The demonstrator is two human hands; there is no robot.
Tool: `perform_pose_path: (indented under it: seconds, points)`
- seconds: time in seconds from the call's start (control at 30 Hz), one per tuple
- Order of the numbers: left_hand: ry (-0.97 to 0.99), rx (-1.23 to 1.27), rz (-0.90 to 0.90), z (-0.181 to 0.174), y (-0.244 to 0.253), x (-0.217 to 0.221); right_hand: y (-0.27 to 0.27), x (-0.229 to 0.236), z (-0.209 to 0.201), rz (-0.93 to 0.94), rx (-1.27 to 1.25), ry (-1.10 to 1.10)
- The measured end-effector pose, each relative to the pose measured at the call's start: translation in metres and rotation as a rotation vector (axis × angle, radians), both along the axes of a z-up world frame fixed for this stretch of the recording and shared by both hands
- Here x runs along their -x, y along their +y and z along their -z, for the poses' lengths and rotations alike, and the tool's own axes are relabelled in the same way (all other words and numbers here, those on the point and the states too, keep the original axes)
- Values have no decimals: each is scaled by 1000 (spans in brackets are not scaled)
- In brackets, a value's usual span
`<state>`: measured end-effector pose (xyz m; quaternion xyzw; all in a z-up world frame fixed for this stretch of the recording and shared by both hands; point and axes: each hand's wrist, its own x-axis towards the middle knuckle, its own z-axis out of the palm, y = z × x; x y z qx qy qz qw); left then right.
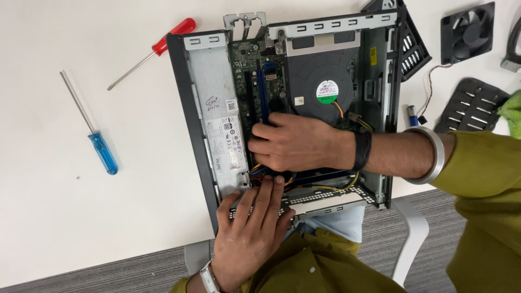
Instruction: The person installs two RAM modules into the motherboard of an open desktop computer case, then connects several internal cables including power and fan connectors. The person works at a white desk with tools and parts laid out nearby.
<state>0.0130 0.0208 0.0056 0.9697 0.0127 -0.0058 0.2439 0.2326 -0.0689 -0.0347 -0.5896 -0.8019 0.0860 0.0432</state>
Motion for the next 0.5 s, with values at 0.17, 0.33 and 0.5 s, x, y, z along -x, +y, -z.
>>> perform_pose_path:
  seconds: [0.17, 0.33, 0.5]
  points:
    - [1, -6, -3, -1, 1, -2, 0, 1, 1, -29, -13, -35]
    - [-20, -3, -11, -4, 2, -3, 4, 5, -2, -47, 1, -70]
    - [-38, 8, -14, -6, 1, -6, 4, 5, -1, -24, 1, -59]
